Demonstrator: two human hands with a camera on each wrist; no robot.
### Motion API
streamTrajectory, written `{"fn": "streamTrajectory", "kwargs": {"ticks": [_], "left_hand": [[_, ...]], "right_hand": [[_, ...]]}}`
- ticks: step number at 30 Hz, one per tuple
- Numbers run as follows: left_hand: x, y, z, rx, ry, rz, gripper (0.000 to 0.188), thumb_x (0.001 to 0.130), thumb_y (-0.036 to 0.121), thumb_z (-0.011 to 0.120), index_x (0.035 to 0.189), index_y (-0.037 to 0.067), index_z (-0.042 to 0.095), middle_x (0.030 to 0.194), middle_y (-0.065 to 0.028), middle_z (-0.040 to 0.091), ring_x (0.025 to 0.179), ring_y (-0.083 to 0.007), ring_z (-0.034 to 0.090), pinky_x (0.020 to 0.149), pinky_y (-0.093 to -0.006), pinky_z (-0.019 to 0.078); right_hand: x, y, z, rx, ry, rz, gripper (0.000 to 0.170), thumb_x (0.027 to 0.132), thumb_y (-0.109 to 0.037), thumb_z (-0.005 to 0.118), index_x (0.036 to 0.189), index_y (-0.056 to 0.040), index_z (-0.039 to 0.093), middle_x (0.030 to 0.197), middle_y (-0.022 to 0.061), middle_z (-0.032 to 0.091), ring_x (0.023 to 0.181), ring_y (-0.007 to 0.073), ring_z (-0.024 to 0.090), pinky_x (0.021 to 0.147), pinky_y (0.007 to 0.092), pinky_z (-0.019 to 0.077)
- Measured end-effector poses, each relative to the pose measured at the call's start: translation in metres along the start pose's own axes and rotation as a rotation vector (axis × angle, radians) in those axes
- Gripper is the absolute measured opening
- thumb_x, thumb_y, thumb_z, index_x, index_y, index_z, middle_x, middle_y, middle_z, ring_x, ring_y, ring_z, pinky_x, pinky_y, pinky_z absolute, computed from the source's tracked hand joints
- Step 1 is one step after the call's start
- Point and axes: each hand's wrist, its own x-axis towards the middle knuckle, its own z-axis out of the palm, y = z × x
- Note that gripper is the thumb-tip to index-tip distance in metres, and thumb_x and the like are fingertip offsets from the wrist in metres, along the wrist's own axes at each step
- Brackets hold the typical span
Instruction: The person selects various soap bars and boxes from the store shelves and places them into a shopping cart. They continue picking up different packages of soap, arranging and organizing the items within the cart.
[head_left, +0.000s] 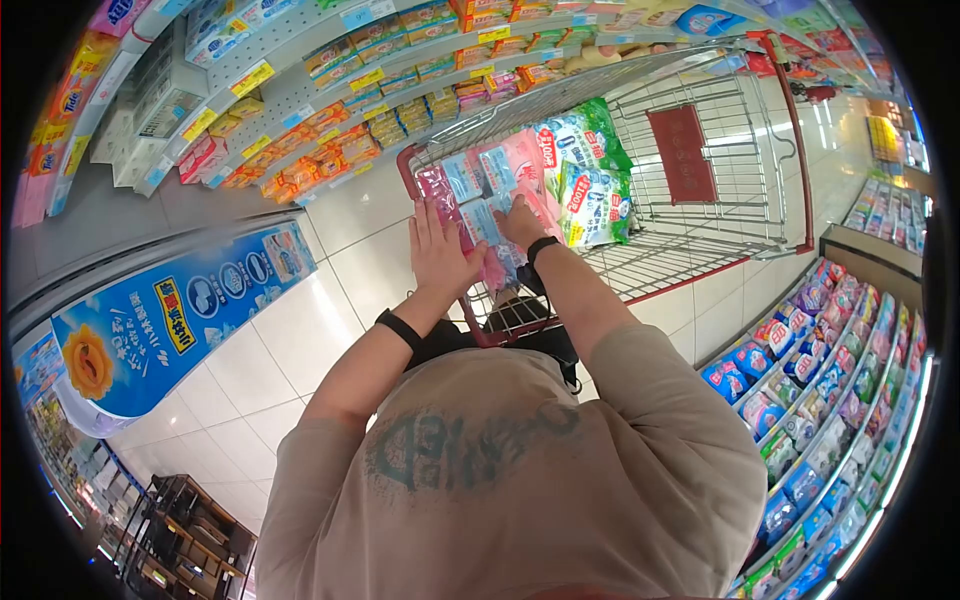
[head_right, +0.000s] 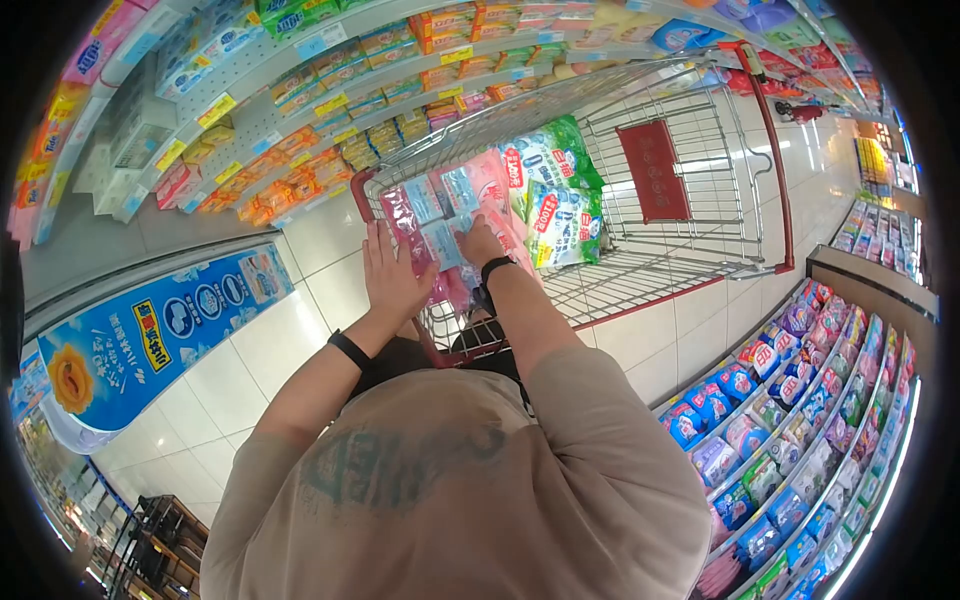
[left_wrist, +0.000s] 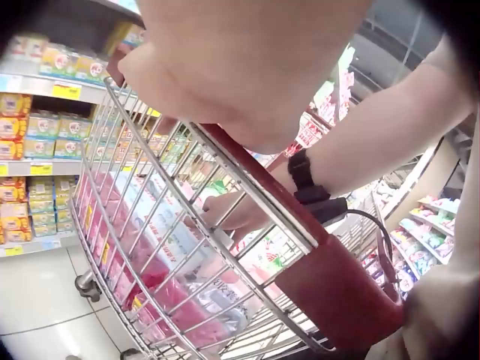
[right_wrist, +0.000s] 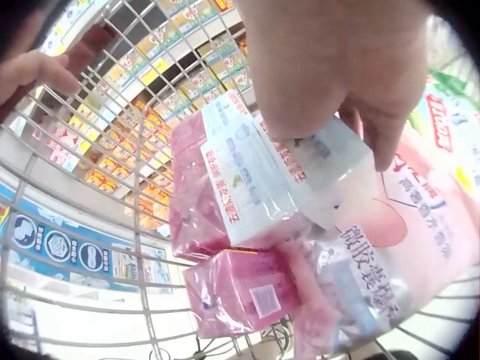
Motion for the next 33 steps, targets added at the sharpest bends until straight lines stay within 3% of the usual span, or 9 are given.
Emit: {"fn": "streamTrajectory", "kwargs": {"ticks": [4, 8, 10, 13, 15, 17, 20, 23, 33], "left_hand": [[-0.003, 0.003, 0.001, -0.043, 0.036, -0.02, 0.063, 0.089, 0.048, 0.062, 0.116, -0.008, 0.065, 0.156, -0.0321, 0.028, 0.151, -0.0454, 0.013, 0.122, -0.055, 0.0136], [-0.003, 0.002, 0.001, -0.08, 0.074, 0.004, 0.053, 0.088, 0.041, 0.067, 0.109, -0.008, 0.066, 0.149, -0.0329, 0.037, 0.148, -0.0509, 0.018, 0.117, -0.053, 0.0302], [0.0, 0.005, 0.0, -0.068, 0.054, -0.018, 0.051, 0.088, 0.04, 0.067, 0.107, -0.007, 0.067, 0.148, -0.0326, 0.039, 0.148, -0.0509, 0.018, 0.116, -0.0527, 0.0315], [-0.004, 0.007, 0.003, -0.059, 0.058, -0.021, 0.051, 0.088, 0.041, 0.068, 0.106, -0.006, 0.068, 0.147, -0.0309, 0.041, 0.148, -0.0497, 0.019, 0.114, -0.0525, 0.0343], [-0.002, 0.006, 0.003, -0.009, 0.065, -0.018, 0.051, 0.086, 0.041, 0.069, 0.108, -0.006, 0.068, 0.148, -0.0277, 0.041, 0.149, -0.0474, 0.02, 0.112, -0.0531, 0.037], [0.002, 0.005, 0.003, -0.008, 0.097, -0.009, 0.049, 0.086, 0.039, 0.07, 0.105, -0.006, 0.069, 0.146, -0.0275, 0.043, 0.148, -0.0481, 0.022, 0.112, -0.053, 0.0364], [-0.003, 0.006, 0.004, 0.011, 0.121, 0.01, 0.048, 0.086, 0.038, 0.071, 0.103, -0.006, 0.068, 0.143, -0.0278, 0.046, 0.147, -0.049, 0.023, 0.112, -0.0534, 0.0359], [-0.002, 0.006, 0.003, -0.027, 0.026, -0.018, 0.054, 0.092, 0.043, 0.064, 0.106, -0.009, 0.069, 0.145, -0.0304, 0.043, 0.148, -0.0505, 0.016, 0.121, -0.0508, 0.0217], [0.001, 0.007, 0.003, -0.014, 0.059, 0.0, 0.047, 0.087, 0.039, 0.073, 0.102, -0.006, 0.071, 0.137, -0.0274, 0.051, 0.145, -0.0531, 0.023, 0.118, -0.0542, 0.0272]], "right_hand": [[-0.018, -0.006, -0.013, -0.218, -0.137, -0.196, 0.057, 0.102, -0.041, 0.046, 0.143, -0.0021, 0.042, 0.142, 0.0355, 0.04, 0.127, 0.0536, 0.048, 0.102, 0.0543, 0.0466], [0.06, 0.071, 0.082, -0.261, 0.001, -0.244, 0.042, 0.104, -0.038, 0.041, 0.134, -0.0149, 0.059, 0.14, 0.0331, 0.04, 0.124, 0.0556, 0.046, 0.108, 0.0573, 0.0394], [0.03, 0.035, 0.031, -0.339, -0.115, -0.298, 0.051, 0.103, -0.043, 0.042, 0.142, -0.0113, 0.05, 0.142, 0.032, 0.04, 0.129, 0.0542, 0.043, 0.11, 0.057, 0.0379], [0.022, 0.032, 0.027, -0.001, -0.051, -0.065, 0.067, 0.101, -0.051, 0.043, 0.149, -0.0052, 0.036, 0.146, 0.0317, 0.038, 0.135, 0.0508, 0.04, 0.11, 0.0572, 0.0368], [0.024, 0.024, 0.012, -0.299, -0.154, -0.193, 0.081, 0.098, -0.06, 0.043, 0.152, -0.0018, 0.027, 0.147, 0.0316, 0.038, 0.138, 0.0483, 0.039, 0.112, 0.0567, 0.0347], [0.01, 0.011, 0.009, -0.079, -0.088, 0.015, 0.082, 0.097, -0.063, 0.042, 0.152, -0.0024, 0.03, 0.148, 0.0304, 0.038, 0.139, 0.0481, 0.038, 0.113, 0.0564, 0.0339], [0.011, 0.008, -0.005, -0.151, -0.099, 0.008, 0.087, 0.094, -0.063, 0.048, 0.147, 0.0034, 0.033, 0.143, 0.0336, 0.045, 0.135, 0.0473, 0.044, 0.112, 0.0544, 0.0362], [0.015, -0.014, -0.041, -0.002, 0.056, -0.034, 0.08, 0.089, -0.056, 0.061, 0.14, 0.0032, 0.04, 0.132, 0.0335, 0.054, 0.122, 0.0473, 0.055, 0.103, 0.0535, 0.045], [0.065, -0.037, -0.015, 0.169, 0.254, 0.044, 0.073, 0.077, -0.041, 0.079, 0.126, 0.0017, 0.047, 0.118, 0.0314, 0.062, 0.111, 0.0461, 0.063, 0.094, 0.0519, 0.0516]]}}
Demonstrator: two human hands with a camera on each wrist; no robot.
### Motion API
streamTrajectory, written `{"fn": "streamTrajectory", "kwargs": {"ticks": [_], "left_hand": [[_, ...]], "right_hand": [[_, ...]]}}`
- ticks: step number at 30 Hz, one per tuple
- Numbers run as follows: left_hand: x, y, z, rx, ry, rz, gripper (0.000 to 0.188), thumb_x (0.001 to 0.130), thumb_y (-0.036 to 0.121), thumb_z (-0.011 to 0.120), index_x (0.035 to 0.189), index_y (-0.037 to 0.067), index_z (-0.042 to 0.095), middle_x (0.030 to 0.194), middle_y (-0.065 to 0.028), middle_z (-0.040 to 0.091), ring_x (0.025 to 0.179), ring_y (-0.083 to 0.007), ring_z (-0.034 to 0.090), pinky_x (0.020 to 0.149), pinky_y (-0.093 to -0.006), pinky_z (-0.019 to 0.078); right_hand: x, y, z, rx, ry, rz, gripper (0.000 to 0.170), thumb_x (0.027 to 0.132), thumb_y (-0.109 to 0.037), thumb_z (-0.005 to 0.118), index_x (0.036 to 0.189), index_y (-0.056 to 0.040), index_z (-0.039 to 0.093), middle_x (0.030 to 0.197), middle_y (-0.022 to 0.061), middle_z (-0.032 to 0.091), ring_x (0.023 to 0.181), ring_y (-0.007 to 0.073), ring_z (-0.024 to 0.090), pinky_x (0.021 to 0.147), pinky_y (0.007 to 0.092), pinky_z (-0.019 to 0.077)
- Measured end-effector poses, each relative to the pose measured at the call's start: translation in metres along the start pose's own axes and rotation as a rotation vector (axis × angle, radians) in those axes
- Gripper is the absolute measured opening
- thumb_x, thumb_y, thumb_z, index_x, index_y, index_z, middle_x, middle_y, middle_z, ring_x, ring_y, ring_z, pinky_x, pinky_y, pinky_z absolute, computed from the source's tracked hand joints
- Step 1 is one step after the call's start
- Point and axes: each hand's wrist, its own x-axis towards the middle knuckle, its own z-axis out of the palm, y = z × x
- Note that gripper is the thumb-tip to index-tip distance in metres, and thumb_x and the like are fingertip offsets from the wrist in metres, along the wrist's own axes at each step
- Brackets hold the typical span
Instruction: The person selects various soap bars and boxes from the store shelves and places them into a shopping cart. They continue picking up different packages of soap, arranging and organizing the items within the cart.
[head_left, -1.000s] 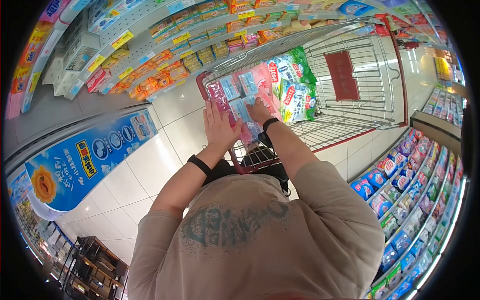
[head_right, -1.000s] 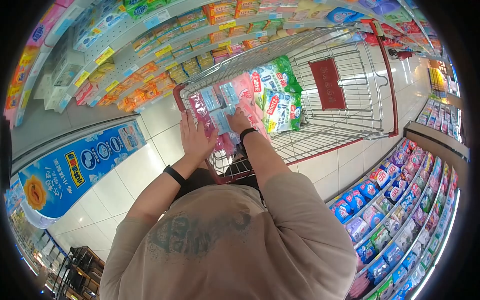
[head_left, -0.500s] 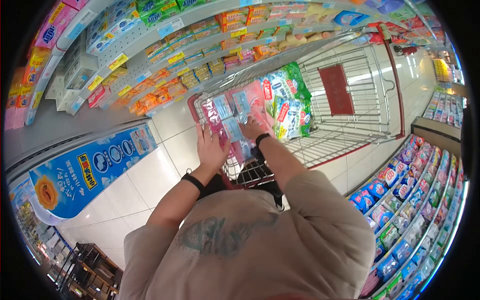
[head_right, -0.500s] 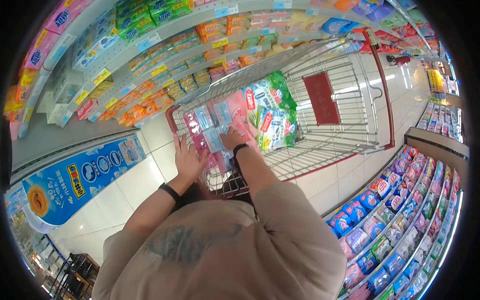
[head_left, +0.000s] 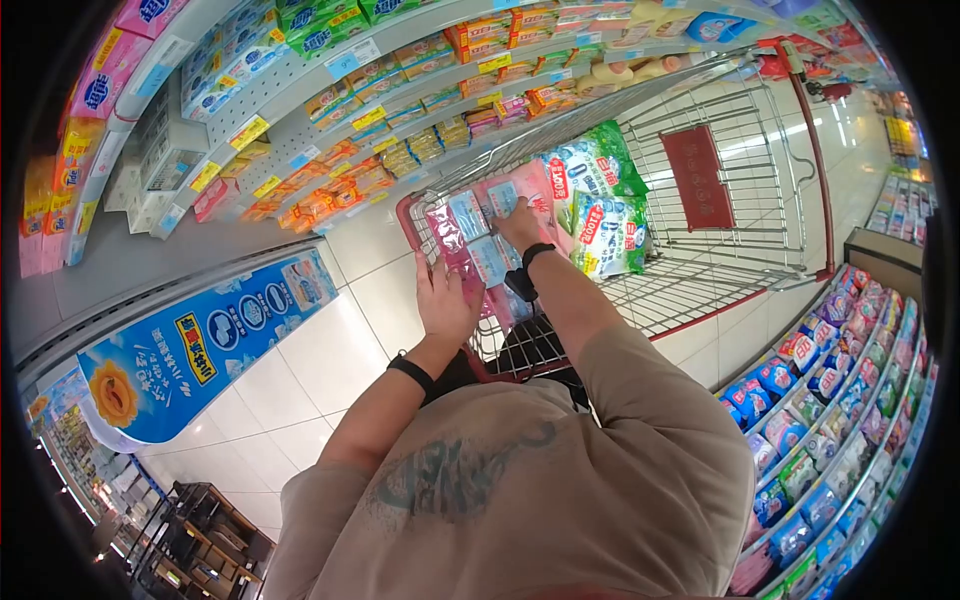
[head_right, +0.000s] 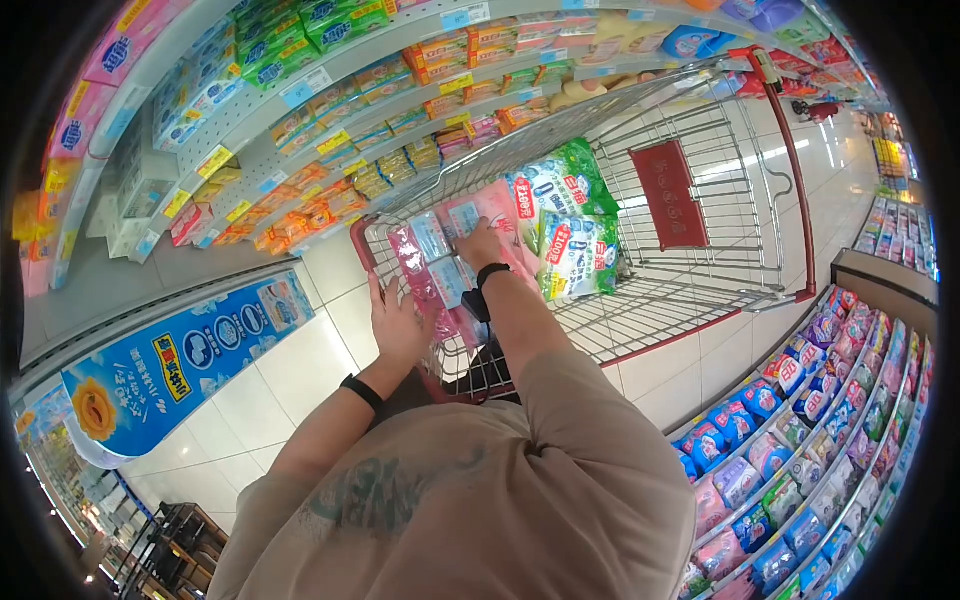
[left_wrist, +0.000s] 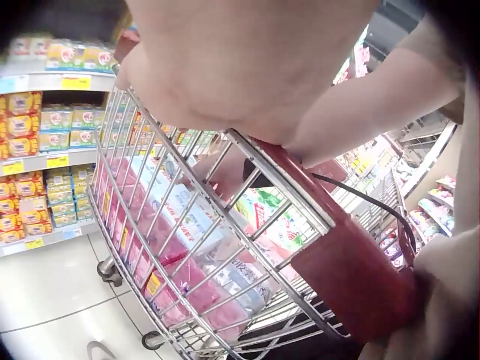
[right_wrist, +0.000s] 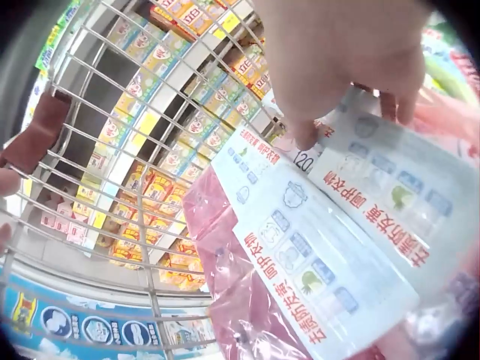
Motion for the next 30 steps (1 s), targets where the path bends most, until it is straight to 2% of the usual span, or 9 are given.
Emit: {"fn": "streamTrajectory", "kwargs": {"ticks": [6, 9, 15, 21, 24, 25, 28, 29, 30], "left_hand": [[-0.003, -0.004, 0.008, 0.005, 0.058, 0.026, 0.046, 0.086, 0.038, 0.074, 0.102, -0.005, 0.072, 0.135, -0.0246, 0.053, 0.144, -0.0536, 0.024, 0.117, -0.055, 0.0273], [0.0, -0.001, 0.005, 0.011, 0.043, 0.018, 0.047, 0.086, 0.039, 0.074, 0.1, -0.005, 0.072, 0.134, -0.0236, 0.054, 0.143, -0.0535, 0.025, 0.117, -0.0554, 0.0275], [0.002, 0.001, 0.003, 0.019, 0.085, 0.033, 0.041, 0.083, 0.036, 0.075, 0.098, -0.003, 0.072, 0.134, -0.0222, 0.055, 0.142, -0.0513, 0.029, 0.115, -0.055, 0.03], [0.001, 0.001, 0.0, 0.003, 0.065, 0.046, 0.046, 0.083, 0.036, 0.078, 0.099, -0.006, 0.072, 0.133, -0.0241, 0.055, 0.143, -0.0537, 0.025, 0.117, -0.0552, 0.0261], [0.001, 0.0, 0.0, 0.017, 0.069, 0.044, 0.046, 0.084, 0.037, 0.076, 0.1, -0.006, 0.072, 0.132, -0.0239, 0.056, 0.143, -0.0534, 0.025, 0.117, -0.0554, 0.0262], [0.001, 0.0, 0.0, 0.034, 0.034, 0.031, 0.048, 0.084, 0.039, 0.075, 0.101, -0.005, 0.072, 0.132, -0.0234, 0.056, 0.143, -0.0531, 0.024, 0.116, -0.0565, 0.0261], [-0.001, -0.002, 0.003, 0.015, -0.023, 0.0, 0.05, 0.088, 0.043, 0.069, 0.107, -0.003, 0.071, 0.14, -0.0226, 0.051, 0.148, -0.0469, 0.019, 0.118, -0.0614, 0.0211], [0.001, -0.002, 0.003, 0.012, -0.017, 0.005, 0.051, 0.088, 0.044, 0.068, 0.108, -0.003, 0.071, 0.141, -0.0228, 0.05, 0.148, -0.0464, 0.019, 0.118, -0.0623, 0.0199], [0.002, 0.0, 0.001, 0.011, -0.013, 0.01, 0.052, 0.089, 0.045, 0.066, 0.11, -0.002, 0.07, 0.141, -0.0229, 0.05, 0.148, -0.0459, 0.018, 0.118, -0.0633, 0.0188]], "right_hand": [[-0.003, -0.011, -0.011, 0.004, 0.003, -0.046, 0.069, 0.078, -0.042, 0.076, 0.124, 0.0012, 0.049, 0.116, 0.0296, 0.064, 0.108, 0.0435, 0.064, 0.09, 0.0501, 0.0535], [-0.016, -0.03, -0.023, -0.061, -0.108, -0.028, 0.069, 0.078, -0.044, 0.074, 0.125, 0.0003, 0.049, 0.119, 0.0282, 0.063, 0.11, 0.0418, 0.065, 0.091, 0.05, 0.0531], [-0.014, -0.008, -0.007, -0.087, -0.057, -0.174, 0.084, 0.08, -0.051, 0.075, 0.139, 0.0004, 0.043, 0.123, 0.0274, 0.063, 0.108, 0.0409, 0.066, 0.091, 0.0501, 0.0523], [-0.015, 0.0, -0.023, -0.074, -0.254, -0.16, 0.092, 0.086, -0.061, 0.066, 0.147, 0.0012, 0.036, 0.131, 0.0296, 0.059, 0.117, 0.0452, 0.061, 0.097, 0.0522, 0.0498], [-0.019, 0.0, -0.037, -0.051, -0.108, -0.05, 0.089, 0.088, -0.064, 0.062, 0.139, 0.0055, 0.044, 0.126, 0.0332, 0.06, 0.117, 0.0446, 0.062, 0.097, 0.0512, 0.05], [-0.021, -0.002, -0.045, -0.067, -0.038, -0.041, 0.084, 0.09, -0.066, 0.057, 0.128, 0.0094, 0.053, 0.121, 0.036, 0.062, 0.115, 0.0443, 0.063, 0.098, 0.0493, 0.0494], [-0.021, 0.0, -0.08, 0.122, -0.036, 0.005, 0.084, 0.091, -0.067, 0.054, 0.12, 0.0118, 0.058, 0.109, 0.0349, 0.067, 0.108, 0.0446, 0.066, 0.093, 0.0485, 0.0513], [-0.023, 0.003, -0.082, 0.199, 0.088, 0.0, 0.082, 0.093, -0.066, 0.053, 0.11, 0.0137, 0.062, 0.098, 0.0333, 0.069, 0.1, 0.0471, 0.068, 0.088, 0.05, 0.0525], [-0.026, 0.009, -0.091, 0.212, 0.096, 0.018, 0.084, 0.092, -0.068, 0.052, 0.111, 0.0124, 0.062, 0.099, 0.0318, 0.07, 0.099, 0.0437, 0.069, 0.088, 0.0483, 0.0524]]}}
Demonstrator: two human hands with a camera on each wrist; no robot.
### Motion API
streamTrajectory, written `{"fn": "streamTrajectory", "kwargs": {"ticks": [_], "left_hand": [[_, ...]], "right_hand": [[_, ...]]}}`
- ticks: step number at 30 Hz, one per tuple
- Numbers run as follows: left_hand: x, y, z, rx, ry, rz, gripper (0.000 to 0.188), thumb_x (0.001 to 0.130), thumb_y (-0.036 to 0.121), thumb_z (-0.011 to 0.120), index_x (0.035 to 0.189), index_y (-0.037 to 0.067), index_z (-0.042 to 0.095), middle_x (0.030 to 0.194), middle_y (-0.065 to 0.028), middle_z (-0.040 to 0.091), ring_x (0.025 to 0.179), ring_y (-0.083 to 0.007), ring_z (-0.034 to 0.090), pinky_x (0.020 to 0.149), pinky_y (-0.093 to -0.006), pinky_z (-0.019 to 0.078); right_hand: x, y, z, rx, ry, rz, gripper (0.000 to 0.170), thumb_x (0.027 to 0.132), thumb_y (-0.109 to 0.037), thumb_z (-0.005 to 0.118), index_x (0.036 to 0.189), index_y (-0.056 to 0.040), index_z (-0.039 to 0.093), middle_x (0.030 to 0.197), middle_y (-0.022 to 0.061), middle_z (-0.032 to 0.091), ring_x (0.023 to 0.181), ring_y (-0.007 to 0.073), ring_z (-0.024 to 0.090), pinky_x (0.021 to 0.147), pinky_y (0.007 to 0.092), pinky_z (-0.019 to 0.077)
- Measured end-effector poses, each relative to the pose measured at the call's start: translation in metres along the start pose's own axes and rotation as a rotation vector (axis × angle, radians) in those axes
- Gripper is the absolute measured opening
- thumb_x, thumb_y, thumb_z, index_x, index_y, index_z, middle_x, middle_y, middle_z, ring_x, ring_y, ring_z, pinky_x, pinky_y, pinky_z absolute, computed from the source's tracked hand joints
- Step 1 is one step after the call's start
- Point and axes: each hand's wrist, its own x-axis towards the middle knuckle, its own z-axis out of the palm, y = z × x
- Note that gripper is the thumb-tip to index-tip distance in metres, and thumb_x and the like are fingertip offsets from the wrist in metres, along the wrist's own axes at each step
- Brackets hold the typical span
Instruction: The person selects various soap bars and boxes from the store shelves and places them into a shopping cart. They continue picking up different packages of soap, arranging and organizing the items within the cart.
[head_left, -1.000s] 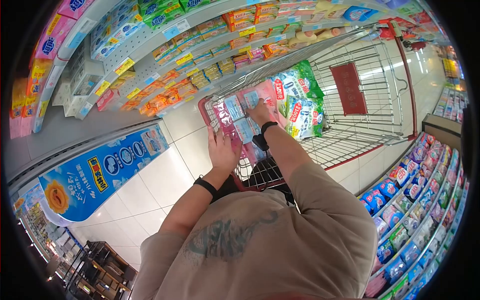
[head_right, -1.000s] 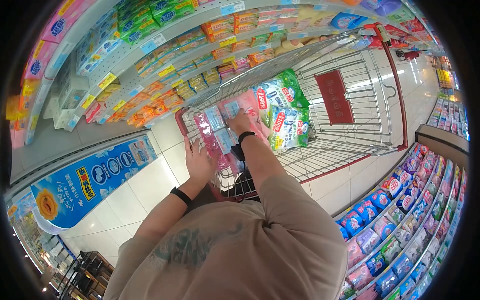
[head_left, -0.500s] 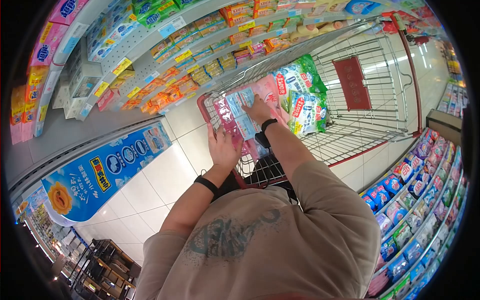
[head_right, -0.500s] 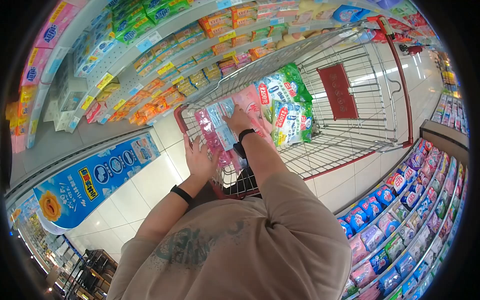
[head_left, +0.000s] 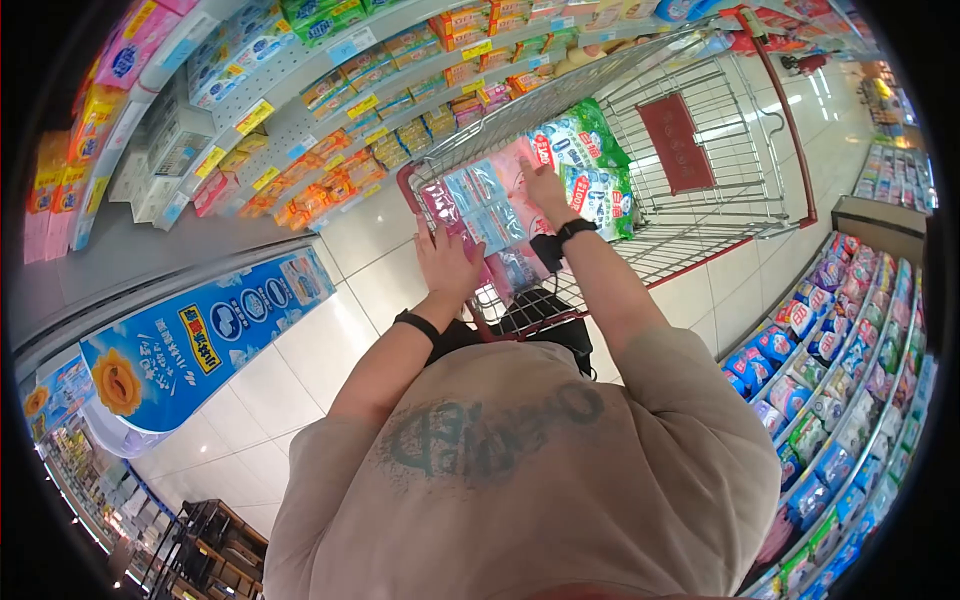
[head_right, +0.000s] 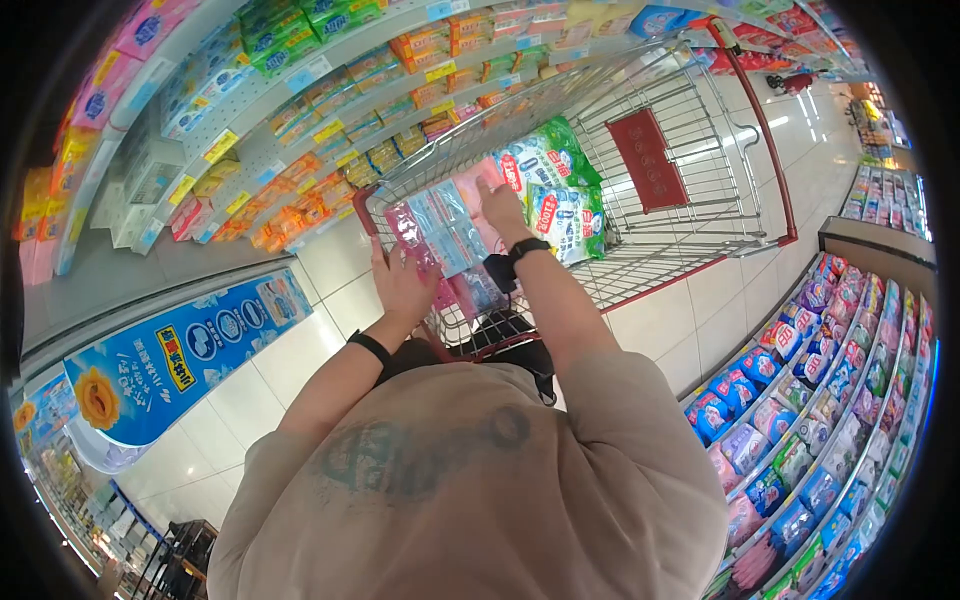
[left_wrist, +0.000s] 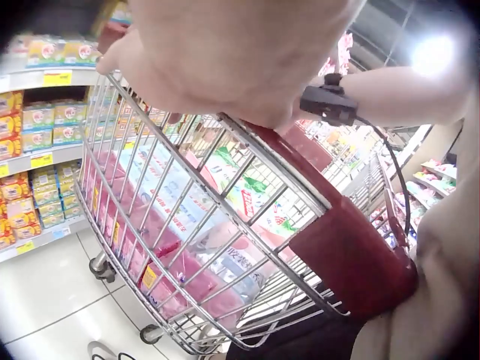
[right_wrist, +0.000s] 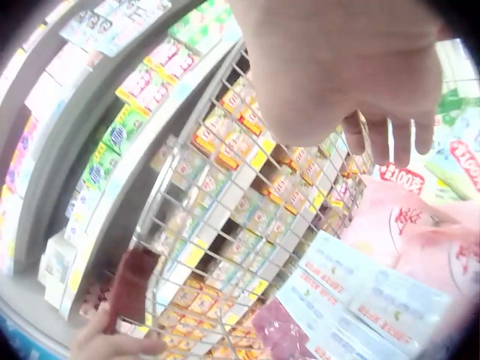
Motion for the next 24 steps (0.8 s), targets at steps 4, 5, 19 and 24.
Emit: {"fn": "streamTrajectory", "kwargs": {"ticks": [4, 5, 19, 24], "left_hand": [[-0.003, -0.005, -0.001, 0.061, -0.083, 0.023, 0.055, 0.088, 0.045, 0.065, 0.113, -0.004, 0.069, 0.138, -0.0245, 0.052, 0.146, -0.05, 0.021, 0.116, -0.0685, 0.0167], [-0.004, -0.005, -0.004, 0.075, -0.078, 0.023, 0.056, 0.088, 0.046, 0.064, 0.114, -0.004, 0.068, 0.139, -0.0247, 0.051, 0.146, -0.0497, 0.02, 0.116, -0.0686, 0.0156], [-0.008, 0.001, -0.019, 0.235, -0.232, 0.027, 0.062, 0.087, 0.041, 0.06, 0.129, -0.005, 0.061, 0.15, -0.0241, 0.04, 0.151, -0.0444, 0.011, 0.121, -0.0611, 0.0093], [-0.014, 0.006, -0.02, 0.273, -0.261, -0.02, 0.069, 0.09, 0.04, 0.056, 0.143, -0.004, 0.049, 0.158, -0.0235, 0.031, 0.153, -0.0423, 0.009, 0.122, -0.0587, 0.0073]], "right_hand": [[-0.054, -0.027, -0.061, 0.119, 0.042, 0.04, 0.086, 0.089, -0.071, 0.055, 0.114, 0.0105, 0.064, 0.102, 0.0277, 0.071, 0.1, 0.0338, 0.07, 0.088, 0.0436, 0.0518], [-0.04, 0.005, -0.053, 0.08, 0.189, -0.01, 0.084, 0.088, -0.069, 0.058, 0.115, 0.0109, 0.065, 0.104, 0.0256, 0.071, 0.101, 0.0313, 0.069, 0.089, 0.0416, 0.0509], [-0.196, 0.099, -0.176, 0.065, 0.324, 0.109, 0.056, 0.088, -0.051, 0.071, 0.104, 0.003, 0.068, 0.1, 0.0201, 0.072, 0.094, 0.0296, 0.07, 0.085, 0.0381, 0.052], [-0.235, 0.121, -0.175, -0.512, 0.361, -0.19, 0.052, 0.089, -0.058, 0.063, 0.106, -0.0098, 0.073, 0.131, 0.0141, 0.063, 0.132, 0.0286, 0.05, 0.113, 0.0646, 0.0267]]}}
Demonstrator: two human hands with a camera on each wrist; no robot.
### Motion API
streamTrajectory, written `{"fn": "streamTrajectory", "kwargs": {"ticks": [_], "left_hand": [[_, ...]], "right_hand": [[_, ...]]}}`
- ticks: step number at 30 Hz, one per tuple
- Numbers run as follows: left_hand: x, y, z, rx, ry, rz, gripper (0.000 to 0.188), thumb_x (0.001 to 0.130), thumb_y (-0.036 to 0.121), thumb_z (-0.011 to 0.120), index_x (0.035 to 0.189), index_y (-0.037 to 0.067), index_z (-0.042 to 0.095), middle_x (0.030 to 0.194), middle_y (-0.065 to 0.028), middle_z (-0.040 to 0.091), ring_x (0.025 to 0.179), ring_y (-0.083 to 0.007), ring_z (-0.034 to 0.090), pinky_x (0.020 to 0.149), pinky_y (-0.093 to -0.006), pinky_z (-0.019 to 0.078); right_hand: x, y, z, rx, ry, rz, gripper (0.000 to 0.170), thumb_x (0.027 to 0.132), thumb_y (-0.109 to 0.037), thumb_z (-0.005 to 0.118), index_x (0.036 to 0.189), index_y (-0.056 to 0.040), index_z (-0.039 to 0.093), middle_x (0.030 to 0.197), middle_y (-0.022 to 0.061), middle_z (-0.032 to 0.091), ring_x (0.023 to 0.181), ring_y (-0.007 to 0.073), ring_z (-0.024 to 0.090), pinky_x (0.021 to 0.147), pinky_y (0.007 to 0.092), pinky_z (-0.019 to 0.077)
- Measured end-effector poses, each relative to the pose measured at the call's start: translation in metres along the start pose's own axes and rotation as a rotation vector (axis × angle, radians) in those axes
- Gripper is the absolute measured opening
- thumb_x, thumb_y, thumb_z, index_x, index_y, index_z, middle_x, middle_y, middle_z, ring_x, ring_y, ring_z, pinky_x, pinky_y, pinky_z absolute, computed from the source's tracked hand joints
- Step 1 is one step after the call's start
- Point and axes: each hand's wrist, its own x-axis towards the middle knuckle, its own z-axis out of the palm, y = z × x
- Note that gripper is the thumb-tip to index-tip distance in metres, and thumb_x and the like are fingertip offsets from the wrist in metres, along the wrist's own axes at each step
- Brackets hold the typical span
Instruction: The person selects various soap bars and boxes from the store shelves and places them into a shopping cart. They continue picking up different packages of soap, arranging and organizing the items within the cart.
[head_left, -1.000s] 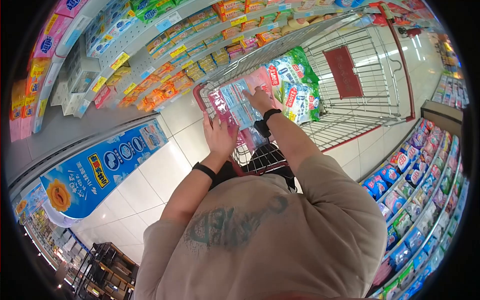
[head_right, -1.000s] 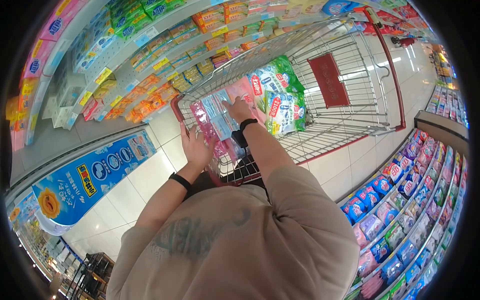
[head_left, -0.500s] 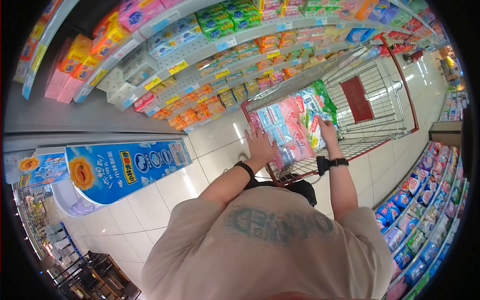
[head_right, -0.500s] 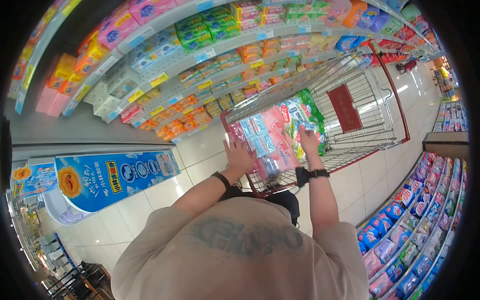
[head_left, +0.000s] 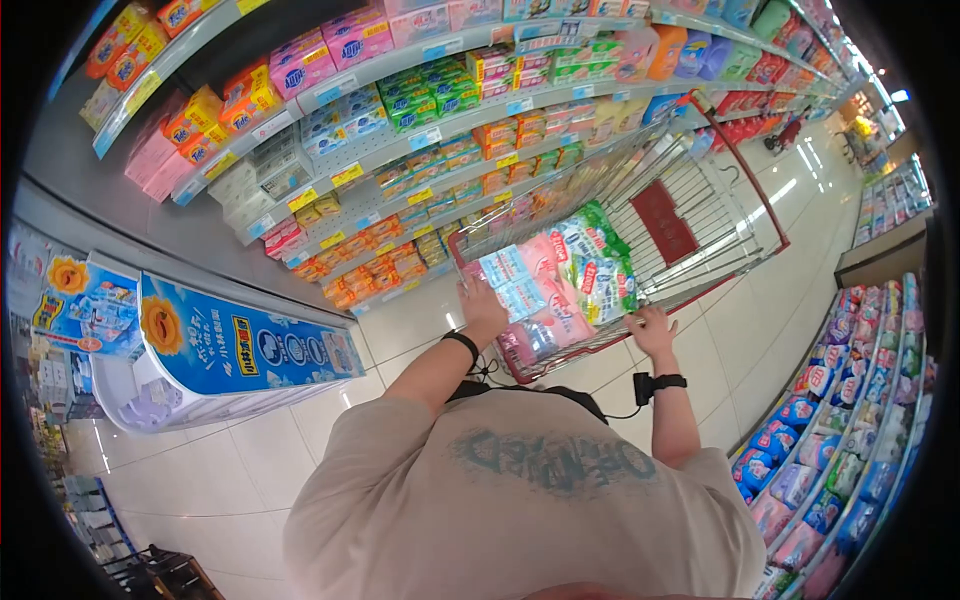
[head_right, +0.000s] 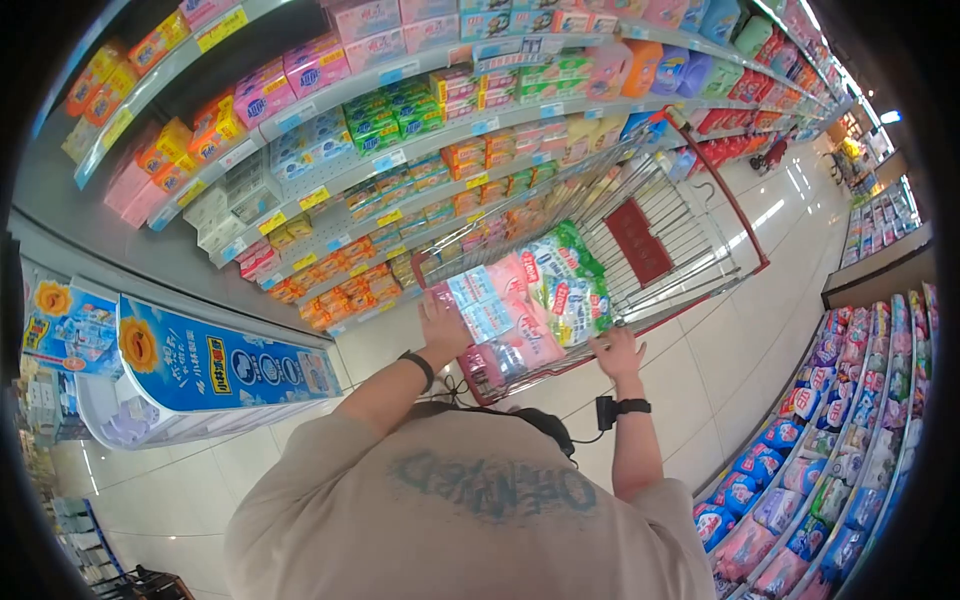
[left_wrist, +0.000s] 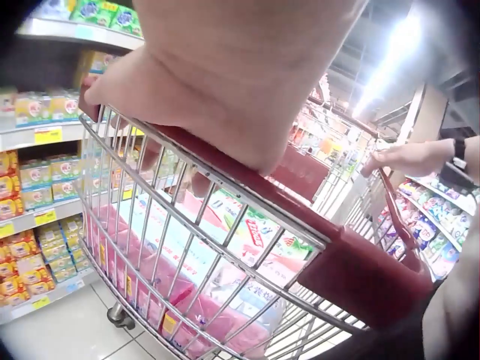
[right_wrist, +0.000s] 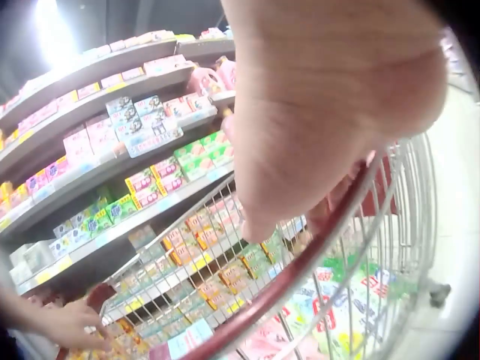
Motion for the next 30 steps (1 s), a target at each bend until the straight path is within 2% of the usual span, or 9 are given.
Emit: {"fn": "streamTrajectory", "kwargs": {"ticks": [3, 6, 9, 12, 15, 18, 20, 24, 30], "left_hand": [[-0.011, 0.001, 0.0, 0.051, -0.024, -0.018, 0.074, 0.092, 0.044, 0.054, 0.148, -0.002, 0.042, 0.163, -0.0228, 0.022, 0.154, -0.0402, 0.003, 0.123, -0.0569, 0.0049], [-0.036, 0.007, -0.011, -0.032, -0.075, -0.041, 0.076, 0.092, 0.047, 0.056, 0.153, 0.007, 0.038, 0.167, -0.02, 0.007, 0.155, -0.0397, 0.0, 0.123, -0.0564, 0.0065], [-0.059, 0.008, 0.0, -0.123, -0.058, -0.065, 0.079, 0.09, 0.05, 0.061, 0.156, 0.015, 0.034, 0.168, -0.0178, -0.004, 0.155, -0.0405, 0.0, 0.123, -0.0559, 0.0115], [-0.076, 0.01, 0.003, -0.178, -0.053, -0.089, 0.081, 0.089, 0.051, 0.063, 0.155, 0.014, 0.034, 0.168, -0.0181, -0.003, 0.151, -0.0455, 0.019, 0.12, -0.0547, 0.0251], [-0.078, -0.006, 0.008, -0.356, 0.028, -0.004, 0.077, 0.089, 0.052, 0.064, 0.15, 0.01, 0.042, 0.161, -0.0239, 0.026, 0.136, -0.0461, 0.046, 0.111, -0.0514, 0.041], [-0.08, -0.017, -0.048, -0.331, -0.157, 0.091, 0.068, 0.089, 0.05, 0.064, 0.139, 0.005, 0.055, 0.138, -0.0266, 0.057, 0.119, -0.0427, 0.061, 0.102, -0.0488, 0.049], [-0.066, -0.034, -0.063, -0.282, -0.064, 0.082, 0.059, 0.089, 0.048, 0.064, 0.126, 0.003, 0.064, 0.117, -0.0264, 0.068, 0.115, -0.0399, 0.063, 0.1, -0.049, 0.0493], [-0.034, -0.056, -0.131, -0.216, 0.133, -0.026, 0.051, 0.089, 0.045, 0.065, 0.117, 0.003, 0.067, 0.118, -0.0245, 0.067, 0.113, -0.0393, 0.063, 0.097, -0.049, 0.0502], [0.034, -0.076, -0.222, -0.161, 0.419, -0.005, 0.056, 0.088, 0.04, 0.069, 0.131, 0.006, 0.058, 0.13, -0.0213, 0.061, 0.117, -0.0378, 0.06, 0.098, -0.0476, 0.0506]], "right_hand": [[0.003, 0.014, 0.011, -0.014, -0.076, 0.018, 0.051, 0.09, -0.059, 0.058, 0.104, -0.0136, 0.075, 0.142, 0.0094, 0.056, 0.145, 0.0267, 0.033, 0.114, 0.0747, 0.0063], [-0.009, 0.002, -0.001, -0.149, -0.082, -0.033, 0.046, 0.093, -0.056, 0.056, 0.102, -0.0149, 0.077, 0.137, 0.0071, 0.059, 0.145, 0.0272, 0.034, 0.115, 0.0717, 0.0103], [-0.008, 0.023, 0.012, -0.063, -0.019, -0.14, 0.049, 0.094, -0.057, 0.054, 0.099, -0.0143, 0.077, 0.134, 0.0069, 0.06, 0.146, 0.0283, 0.032, 0.115, 0.072, 0.0088], [-0.01, 0.034, 0.003, 0.015, -0.067, -0.234, 0.051, 0.094, -0.056, 0.054, 0.109, -0.0125, 0.075, 0.137, 0.0112, 0.057, 0.147, 0.0299, 0.029, 0.115, 0.0717, 0.007], [-0.009, 0.038, 0.005, 0.02, -0.079, -0.289, 0.054, 0.095, -0.056, 0.053, 0.117, -0.0112, 0.072, 0.142, 0.0136, 0.052, 0.148, 0.0312, 0.027, 0.115, 0.0716, 0.0075], [-0.014, 0.041, 0.009, 0.01, -0.093, -0.3, 0.055, 0.095, -0.056, 0.053, 0.119, -0.0104, 0.07, 0.144, 0.0137, 0.049, 0.148, 0.0321, 0.026, 0.115, 0.0716, 0.0097], [-0.009, 0.042, 0.01, 0.023, -0.075, -0.299, 0.055, 0.095, -0.056, 0.053, 0.118, -0.0093, 0.07, 0.143, 0.014, 0.049, 0.148, 0.0327, 0.026, 0.115, 0.0716, 0.0116], [-0.009, 0.039, 0.017, 0.05, -0.068, -0.276, 0.055, 0.096, -0.056, 0.052, 0.115, -0.0071, 0.069, 0.14, 0.0141, 0.049, 0.147, 0.0335, 0.025, 0.115, 0.0676, 0.017], [-0.007, 0.033, 0.028, 0.17, 0.041, -0.242, 0.05, 0.095, -0.051, 0.057, 0.108, -0.0042, 0.07, 0.134, 0.0173, 0.052, 0.144, 0.0363, 0.029, 0.114, 0.0635, 0.0247]]}}
